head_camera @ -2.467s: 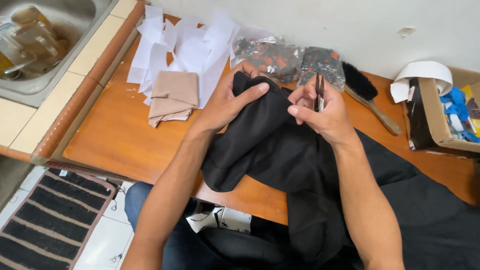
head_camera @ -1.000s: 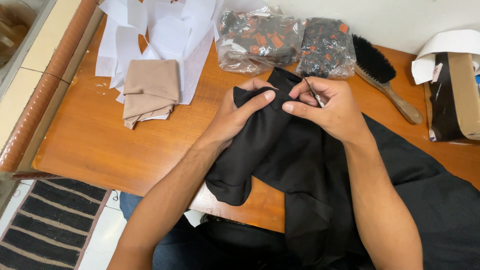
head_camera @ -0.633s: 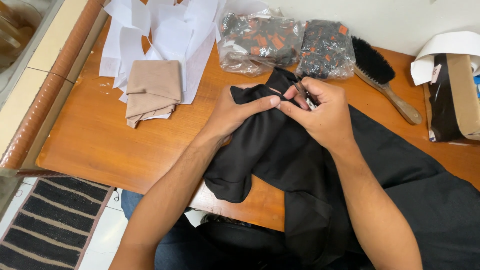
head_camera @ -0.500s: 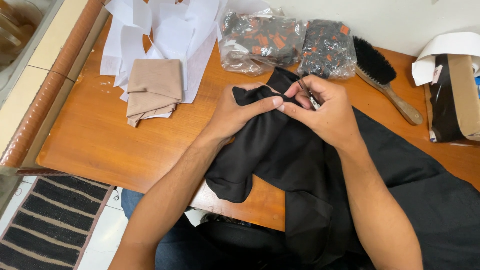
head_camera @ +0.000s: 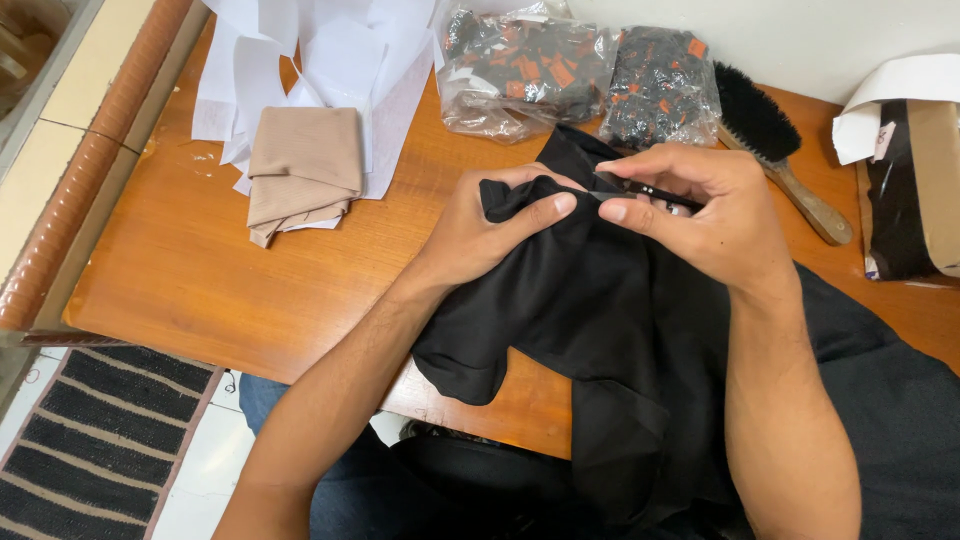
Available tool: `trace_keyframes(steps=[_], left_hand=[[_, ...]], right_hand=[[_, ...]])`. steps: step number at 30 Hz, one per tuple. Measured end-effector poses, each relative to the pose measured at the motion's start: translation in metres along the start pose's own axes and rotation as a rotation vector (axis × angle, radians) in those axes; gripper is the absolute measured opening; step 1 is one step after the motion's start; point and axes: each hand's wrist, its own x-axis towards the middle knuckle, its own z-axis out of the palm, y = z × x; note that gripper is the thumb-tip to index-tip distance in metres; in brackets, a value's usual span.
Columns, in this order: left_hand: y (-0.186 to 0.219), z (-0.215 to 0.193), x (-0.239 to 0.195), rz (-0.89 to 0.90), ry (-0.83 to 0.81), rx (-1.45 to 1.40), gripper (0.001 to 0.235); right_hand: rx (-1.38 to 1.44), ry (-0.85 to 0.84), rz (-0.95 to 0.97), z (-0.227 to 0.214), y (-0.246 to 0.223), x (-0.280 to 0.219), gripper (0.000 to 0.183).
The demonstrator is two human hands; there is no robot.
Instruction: The person uses a small blade to cut the hem of a pair of black cargo pants on a wooden table. They repeatedly fold the fabric, make small incisions, and unfold the pants to check the work.
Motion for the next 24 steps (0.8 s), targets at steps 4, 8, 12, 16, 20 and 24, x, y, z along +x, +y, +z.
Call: trace_keyframes(steps=[4,8,12,16,20,24], left_hand=[[-0.0008,-0.0005,0.0,0.057,-0.016,0.013,0.019],[-0.0004,0.0004,-0.0003,0.1,-0.038,0.019,0.018],[-0.0028,0.0004,0.0001,0.127,-0.036,0.027,0.017],[-0.0028,0.0006,0.0,0.128,-0.029,0.037,0.017],[-0.0055,0.0008,0.0002,0.141,-0.014,0.053,0.016],[-0.0052,0.001,0.0003,0.138,-0.008,0.059,0.015]], right_hand=[[-0.11,0.029,-0.074,-0.0014,-0.0047,0.0,0.022],[-0.152,0.003,-0.163,-0.0005,-0.005,0.0003,0.022],[-0.153,-0.001,-0.176,-0.0003,-0.0042,0.0001,0.021],[-0.151,-0.003,-0.171,-0.0006,-0.0043,0.0001,0.021],[-0.166,-0.001,-0.189,-0.0001,-0.0056,0.0002,0.02],[-0.183,-0.003,-0.204,-0.0002,-0.0069,0.0006,0.019]])
